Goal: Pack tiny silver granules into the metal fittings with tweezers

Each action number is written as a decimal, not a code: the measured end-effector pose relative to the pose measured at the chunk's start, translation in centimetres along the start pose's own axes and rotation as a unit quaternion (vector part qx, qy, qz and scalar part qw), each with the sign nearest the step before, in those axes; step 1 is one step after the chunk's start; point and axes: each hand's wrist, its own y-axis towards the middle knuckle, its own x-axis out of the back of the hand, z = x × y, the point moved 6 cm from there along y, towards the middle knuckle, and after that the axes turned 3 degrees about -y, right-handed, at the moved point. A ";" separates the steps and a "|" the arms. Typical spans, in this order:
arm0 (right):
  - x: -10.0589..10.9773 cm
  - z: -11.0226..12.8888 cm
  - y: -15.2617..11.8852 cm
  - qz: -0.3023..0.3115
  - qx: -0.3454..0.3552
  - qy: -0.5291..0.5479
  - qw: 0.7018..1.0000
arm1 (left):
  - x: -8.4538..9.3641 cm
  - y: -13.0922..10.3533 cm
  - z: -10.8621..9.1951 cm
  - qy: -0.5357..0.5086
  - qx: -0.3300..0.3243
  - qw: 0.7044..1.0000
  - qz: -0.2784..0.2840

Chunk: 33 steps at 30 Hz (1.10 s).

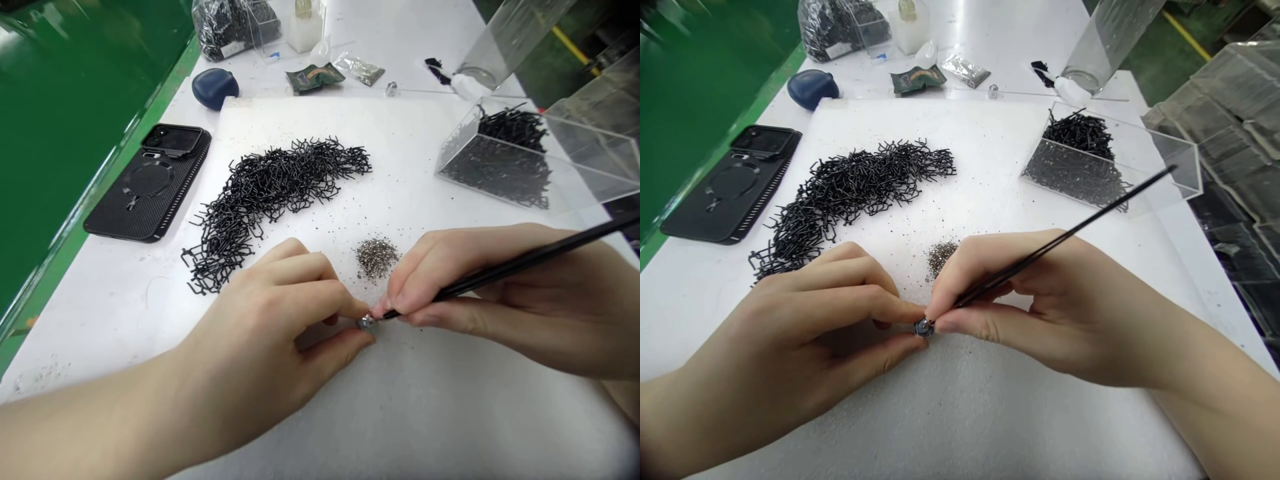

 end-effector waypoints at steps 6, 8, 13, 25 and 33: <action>0.2 -0.1 -0.5 -0.003 -0.004 -0.014 1.000 | 0.1 0.1 0.0 -0.001 -0.001 1.000 -0.001; 0.1 -0.2 -0.5 0.002 -0.005 -0.016 1.000 | 0.1 0.2 0.0 -0.002 0.000 1.000 0.005; 0.1 -0.2 -0.2 -0.009 -0.001 -0.017 1.000 | 0.0 0.2 -0.1 0.002 0.001 1.000 0.009; 0.3 -0.1 -0.4 0.000 -0.002 -0.014 1.000 | 0.1 0.1 -0.1 -0.001 -0.005 1.000 0.006; 0.1 0.0 -0.2 -0.001 0.005 -0.017 1.000 | 0.2 0.3 -0.4 0.008 0.008 1.000 0.017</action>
